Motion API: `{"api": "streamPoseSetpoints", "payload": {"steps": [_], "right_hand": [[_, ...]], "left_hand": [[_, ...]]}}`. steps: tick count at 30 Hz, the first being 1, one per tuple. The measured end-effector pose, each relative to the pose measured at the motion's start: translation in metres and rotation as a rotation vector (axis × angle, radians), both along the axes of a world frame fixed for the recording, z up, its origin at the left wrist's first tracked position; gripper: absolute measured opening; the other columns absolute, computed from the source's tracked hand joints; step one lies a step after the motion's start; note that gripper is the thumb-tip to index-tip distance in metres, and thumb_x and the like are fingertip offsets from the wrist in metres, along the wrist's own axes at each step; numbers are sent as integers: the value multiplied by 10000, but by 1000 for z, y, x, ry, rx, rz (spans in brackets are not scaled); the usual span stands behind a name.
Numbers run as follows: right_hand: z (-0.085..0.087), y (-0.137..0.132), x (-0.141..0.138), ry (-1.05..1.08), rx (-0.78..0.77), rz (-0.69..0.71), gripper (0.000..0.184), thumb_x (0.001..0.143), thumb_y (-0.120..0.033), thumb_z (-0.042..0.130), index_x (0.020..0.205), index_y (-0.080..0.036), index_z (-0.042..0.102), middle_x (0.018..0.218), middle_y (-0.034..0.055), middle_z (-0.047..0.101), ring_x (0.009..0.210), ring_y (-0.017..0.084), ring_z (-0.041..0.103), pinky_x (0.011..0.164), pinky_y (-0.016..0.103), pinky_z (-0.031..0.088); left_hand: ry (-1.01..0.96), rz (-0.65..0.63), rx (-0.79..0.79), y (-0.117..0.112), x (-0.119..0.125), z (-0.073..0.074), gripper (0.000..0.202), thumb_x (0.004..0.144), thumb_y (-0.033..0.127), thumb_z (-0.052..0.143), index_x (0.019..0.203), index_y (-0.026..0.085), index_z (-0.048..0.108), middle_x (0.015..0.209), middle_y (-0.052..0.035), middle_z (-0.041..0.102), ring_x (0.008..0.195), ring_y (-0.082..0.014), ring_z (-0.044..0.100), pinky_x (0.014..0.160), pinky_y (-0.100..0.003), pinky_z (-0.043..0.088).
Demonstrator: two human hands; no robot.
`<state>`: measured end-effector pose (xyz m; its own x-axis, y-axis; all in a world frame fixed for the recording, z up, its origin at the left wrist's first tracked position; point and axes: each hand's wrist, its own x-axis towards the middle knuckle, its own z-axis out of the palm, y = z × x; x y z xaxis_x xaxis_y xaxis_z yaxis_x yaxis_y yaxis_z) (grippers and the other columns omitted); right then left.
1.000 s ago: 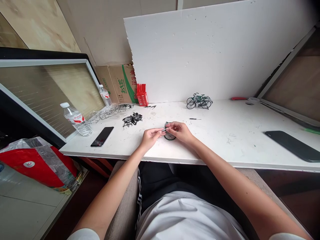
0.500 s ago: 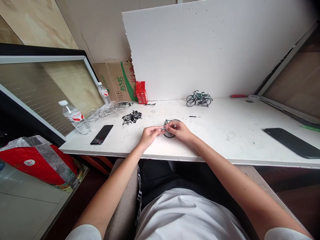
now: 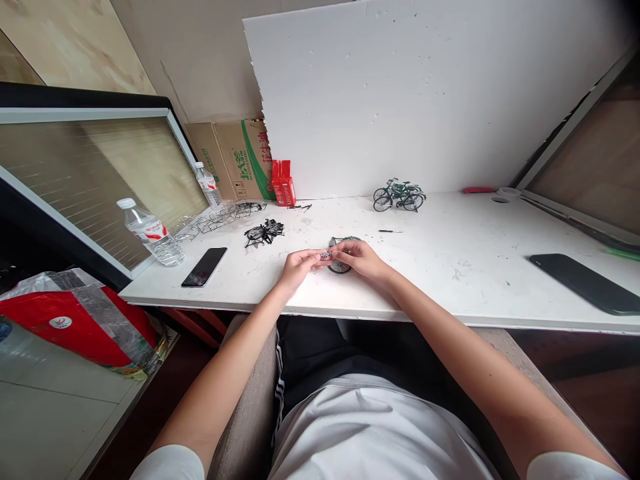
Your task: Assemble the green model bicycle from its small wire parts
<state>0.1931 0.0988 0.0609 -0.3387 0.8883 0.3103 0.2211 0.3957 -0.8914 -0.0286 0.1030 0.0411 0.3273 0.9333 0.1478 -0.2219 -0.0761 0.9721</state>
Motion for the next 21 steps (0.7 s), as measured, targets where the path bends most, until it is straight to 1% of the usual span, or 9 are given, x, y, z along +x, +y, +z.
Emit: {"api": "streamPoseSetpoints", "payload": {"steps": [10,16,21], "right_hand": [[1,-1,1,-15,-4,-9,438,922,-613,704,1017,-200,811,1026,86,794,909,233,705,814,348,538],[2,-1,0,-13,-14,-25,442,912,-624,719,1005,-201,809,1022,93,795,922,246,706,829,366,540],[1,0,1,-19,-11,-31,455,906,-639,722,1000,-202,807,1024,88,798,920,244,712,841,366,548]], "left_hand": [[-19,15,-22,-1,0,0,422,769,421,874,1049,110,820,1146,-208,812,986,-331,812,917,-423,576],[-14,-5,-40,0,-1,2,419,761,420,859,1044,114,823,1022,-188,830,985,-340,810,933,-439,569],[-13,-12,-50,1,-1,2,433,754,439,859,1042,118,819,998,-188,830,995,-356,808,953,-463,563]]}}
